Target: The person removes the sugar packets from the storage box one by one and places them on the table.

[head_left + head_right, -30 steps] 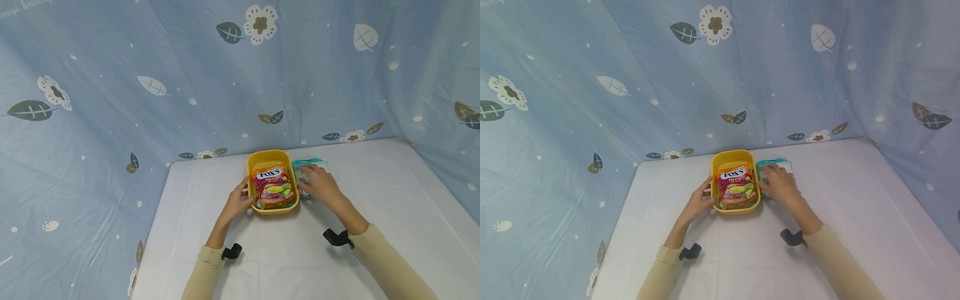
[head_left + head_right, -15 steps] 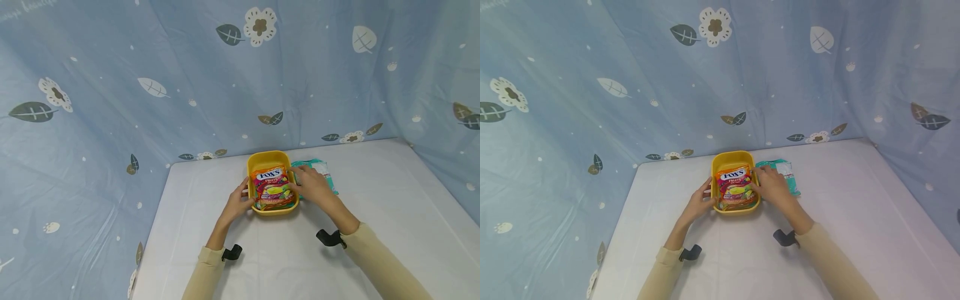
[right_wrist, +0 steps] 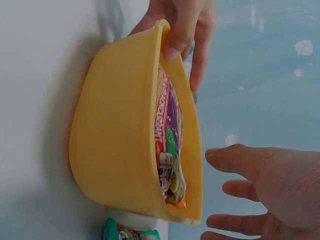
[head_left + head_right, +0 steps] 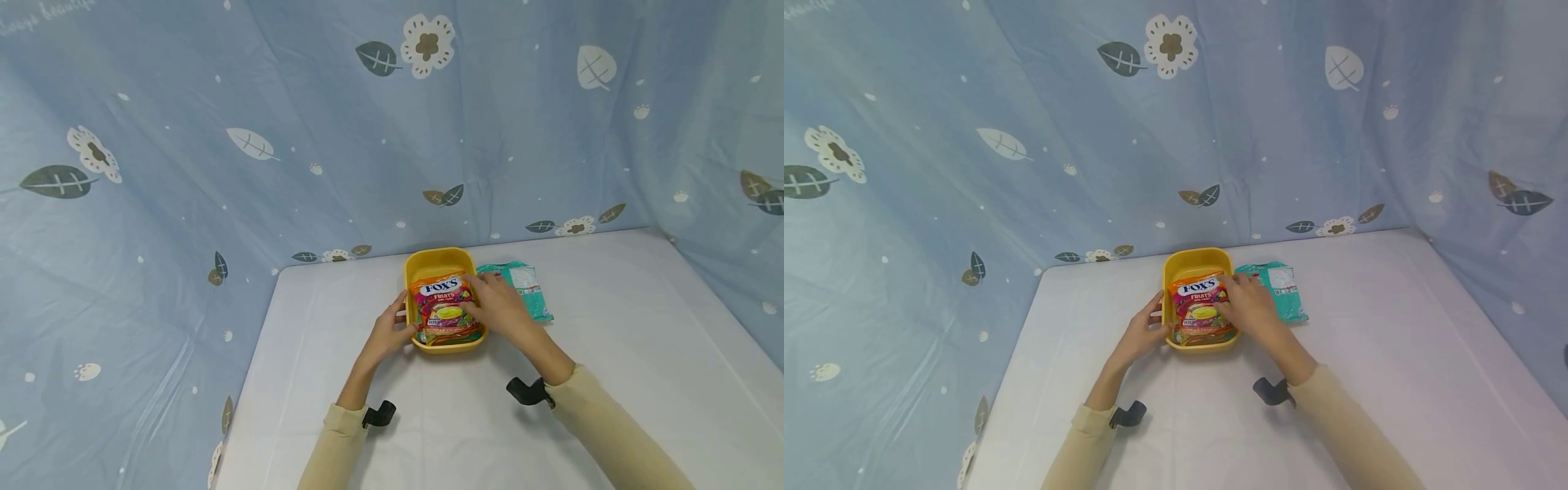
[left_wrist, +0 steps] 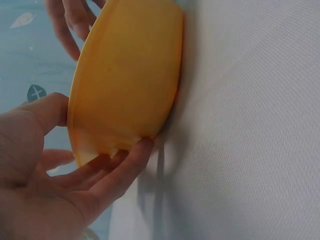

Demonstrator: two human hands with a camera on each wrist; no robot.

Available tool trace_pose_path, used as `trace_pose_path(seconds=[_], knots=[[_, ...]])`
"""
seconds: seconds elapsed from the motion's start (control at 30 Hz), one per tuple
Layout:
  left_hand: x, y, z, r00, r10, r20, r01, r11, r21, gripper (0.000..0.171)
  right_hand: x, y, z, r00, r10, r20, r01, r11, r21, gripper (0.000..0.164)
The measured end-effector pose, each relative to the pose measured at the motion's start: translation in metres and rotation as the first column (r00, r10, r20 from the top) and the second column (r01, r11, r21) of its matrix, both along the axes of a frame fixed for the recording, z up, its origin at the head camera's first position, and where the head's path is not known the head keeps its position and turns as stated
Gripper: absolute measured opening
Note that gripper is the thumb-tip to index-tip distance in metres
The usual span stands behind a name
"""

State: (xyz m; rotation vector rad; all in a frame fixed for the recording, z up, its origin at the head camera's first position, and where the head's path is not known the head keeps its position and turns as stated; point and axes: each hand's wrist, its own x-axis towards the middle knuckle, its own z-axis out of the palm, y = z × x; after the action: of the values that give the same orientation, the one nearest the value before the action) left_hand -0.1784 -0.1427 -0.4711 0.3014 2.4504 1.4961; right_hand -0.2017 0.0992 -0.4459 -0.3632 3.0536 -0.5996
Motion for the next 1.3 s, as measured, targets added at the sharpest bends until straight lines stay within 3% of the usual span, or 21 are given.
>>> trace_pose_path(seconds=[0.1, 0.33, 0.47, 0.6, 0.73, 0.97, 1.07, 1.17, 1.3], knots=[[-0.001, -0.001, -0.004, 1.000, -0.001, 0.013, 0.001, 1.000, 0.014, 0.074, 0.000, -0.003, -0.001, 1.000, 0.011, 0.003, -0.011, 1.000, 0.005, 0.061], [-0.011, -0.005, -0.031, 1.000, 0.030, 0.004, -0.030, 1.000, -0.001, 0.075, -0.003, -0.010, -0.003, 1.000, 0.007, 0.030, -0.008, 0.999, 0.034, 0.063], [-0.013, -0.006, -0.038, 0.999, 0.044, -0.003, -0.044, 0.999, -0.008, 0.076, -0.004, -0.014, -0.004, 0.999, 0.004, 0.051, -0.006, 0.999, 0.041, 0.063], [-0.012, -0.006, -0.038, 0.999, 0.034, -0.001, -0.034, 0.999, 0.022, 0.076, -0.005, -0.017, -0.005, 0.998, 0.005, 0.056, -0.008, 0.999, 0.048, 0.063], [-0.008, -0.003, -0.021, 1.000, 0.016, 0.017, -0.016, 1.000, 0.027, 0.075, -0.007, -0.018, -0.007, 0.999, 0.000, 0.048, -0.003, 0.998, 0.058, 0.064], [-0.006, -0.001, -0.018, 1.000, 0.029, 0.009, -0.029, 1.000, 0.008, 0.074, -0.011, -0.022, -0.005, 0.995, -0.032, 0.095, 0.026, 0.998, 0.057, 0.065], [0.000, 0.000, -0.004, 1.000, 0.013, 0.011, -0.013, 1.000, 0.016, 0.074, -0.010, -0.026, -0.003, 0.991, -0.042, 0.125, 0.034, 0.997, 0.065, 0.064], [-0.001, -0.001, -0.007, 1.000, 0.015, 0.009, -0.015, 1.000, 0.011, 0.074, -0.009, -0.029, -0.003, 0.992, -0.031, 0.126, 0.020, 0.996, 0.084, 0.062], [-0.008, -0.003, -0.024, 0.999, 0.035, 0.011, -0.035, 0.999, 0.004, 0.075, -0.009, -0.033, -0.004, 0.994, -0.022, 0.107, 0.012, 0.996, 0.091, 0.060]])
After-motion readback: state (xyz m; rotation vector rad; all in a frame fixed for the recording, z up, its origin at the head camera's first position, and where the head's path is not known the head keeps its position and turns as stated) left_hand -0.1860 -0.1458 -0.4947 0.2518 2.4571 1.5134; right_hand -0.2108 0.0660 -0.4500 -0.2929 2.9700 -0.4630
